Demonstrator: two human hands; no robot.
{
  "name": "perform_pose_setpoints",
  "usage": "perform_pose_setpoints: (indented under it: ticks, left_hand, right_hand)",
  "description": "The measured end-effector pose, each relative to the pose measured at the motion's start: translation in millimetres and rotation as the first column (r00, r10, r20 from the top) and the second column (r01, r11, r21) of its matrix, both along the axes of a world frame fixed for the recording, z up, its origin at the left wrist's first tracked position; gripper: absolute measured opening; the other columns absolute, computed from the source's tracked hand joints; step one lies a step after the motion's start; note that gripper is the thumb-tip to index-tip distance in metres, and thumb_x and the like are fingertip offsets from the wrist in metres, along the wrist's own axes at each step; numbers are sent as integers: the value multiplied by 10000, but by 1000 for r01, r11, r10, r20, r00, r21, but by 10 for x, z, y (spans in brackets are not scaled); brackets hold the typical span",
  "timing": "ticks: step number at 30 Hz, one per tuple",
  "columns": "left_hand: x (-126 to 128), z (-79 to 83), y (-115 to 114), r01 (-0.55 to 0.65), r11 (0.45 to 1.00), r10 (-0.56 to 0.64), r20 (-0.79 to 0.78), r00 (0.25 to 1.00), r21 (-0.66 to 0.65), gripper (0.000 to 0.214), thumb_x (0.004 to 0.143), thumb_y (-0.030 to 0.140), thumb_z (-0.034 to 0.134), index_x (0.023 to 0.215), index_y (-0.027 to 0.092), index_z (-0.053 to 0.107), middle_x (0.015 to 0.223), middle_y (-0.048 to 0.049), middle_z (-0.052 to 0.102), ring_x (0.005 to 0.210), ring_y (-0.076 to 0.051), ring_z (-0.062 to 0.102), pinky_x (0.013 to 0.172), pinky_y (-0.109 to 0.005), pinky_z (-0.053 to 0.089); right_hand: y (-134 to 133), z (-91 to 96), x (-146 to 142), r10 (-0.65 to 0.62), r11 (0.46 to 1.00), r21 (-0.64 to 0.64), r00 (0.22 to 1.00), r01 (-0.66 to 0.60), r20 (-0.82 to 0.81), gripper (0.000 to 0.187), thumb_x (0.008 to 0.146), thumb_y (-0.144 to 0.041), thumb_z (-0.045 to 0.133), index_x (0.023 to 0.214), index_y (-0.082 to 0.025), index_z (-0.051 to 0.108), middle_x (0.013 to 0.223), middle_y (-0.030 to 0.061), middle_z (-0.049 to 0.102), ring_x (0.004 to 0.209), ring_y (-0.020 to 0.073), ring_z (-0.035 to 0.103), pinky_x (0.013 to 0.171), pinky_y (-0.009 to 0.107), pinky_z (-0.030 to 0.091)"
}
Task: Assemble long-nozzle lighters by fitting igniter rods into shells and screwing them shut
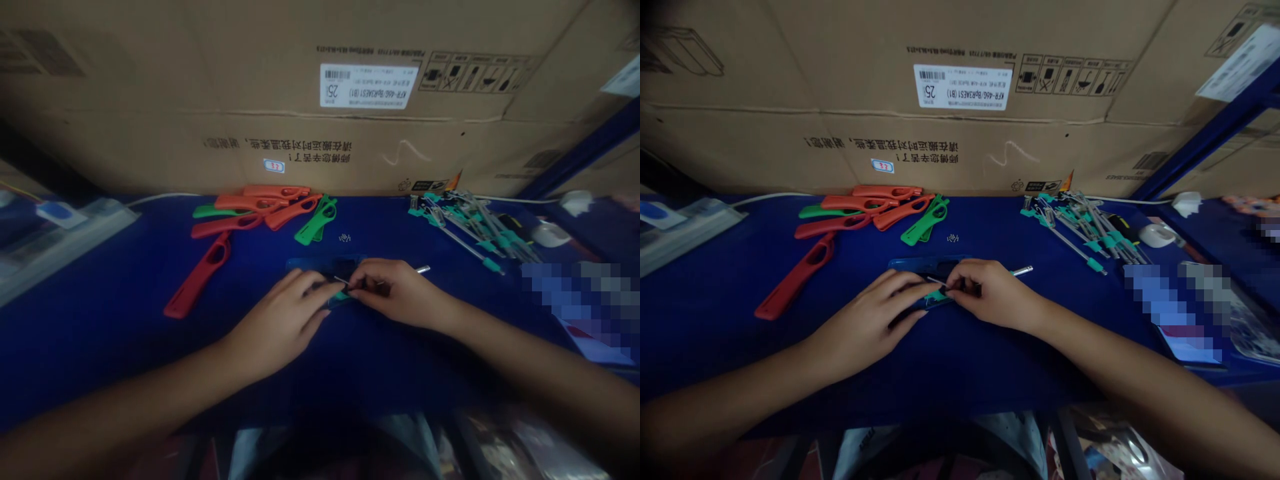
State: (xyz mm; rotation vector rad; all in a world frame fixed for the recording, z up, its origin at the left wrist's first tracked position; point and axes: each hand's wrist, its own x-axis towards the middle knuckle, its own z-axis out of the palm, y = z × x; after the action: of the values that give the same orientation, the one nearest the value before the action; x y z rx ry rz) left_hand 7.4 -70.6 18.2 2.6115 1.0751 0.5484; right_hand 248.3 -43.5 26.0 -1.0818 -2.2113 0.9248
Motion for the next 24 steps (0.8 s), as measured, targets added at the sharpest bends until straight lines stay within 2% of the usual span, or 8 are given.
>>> perform_pose_setpoints:
  ticks: [3,6,13,18,24]
  left_hand:
    - [7,-54,28,-81,992,93,134,987,-95,470,910,160,639,1357,227,507,1195,-56,623,1141,-228,574,1044,-427,481]
    - [24,-57,45,-89,984,121,211,970,-153,435,876,160,661,1292,227,553,1164,-51,636,1099,-212,612,995,-381,509]
    - [72,4,46,11,974,48,252,966,-227,226,914,190,618,1136,215,655,1043,-40,674,943,-178,660,869,-320,537]
    - [68,-30,72,-3,976,59,251,966,-218,149,947,238,618,1081,217,679,1004,-28,678,906,-167,652,836,-306,524]
    - [64,-9,72,-25,975,76,226,971,-220,106,937,216,617,1026,217,677,981,-16,674,896,-164,647,829,-297,515]
  right_hand:
    - [5,-14,13,17,999,40,1000,-17,-1,36,860,-167,703,861,-166,667,762,-27,553,561,57,467,533,198,406]
    - [4,-39,27,56,990,128,998,-59,24,68,859,-147,712,870,-164,647,822,-15,539,583,57,471,554,201,415]
    - [-27,-74,5,127,965,210,981,-157,148,41,924,-177,646,923,-180,605,880,7,543,638,86,495,596,227,419]
    - [-48,-63,9,139,958,225,974,-178,179,30,935,-172,612,928,-184,585,907,11,551,636,84,495,587,224,410]
    - [-69,12,33,172,952,211,957,-223,234,88,862,-118,624,875,-180,563,924,7,527,642,79,486,579,215,403]
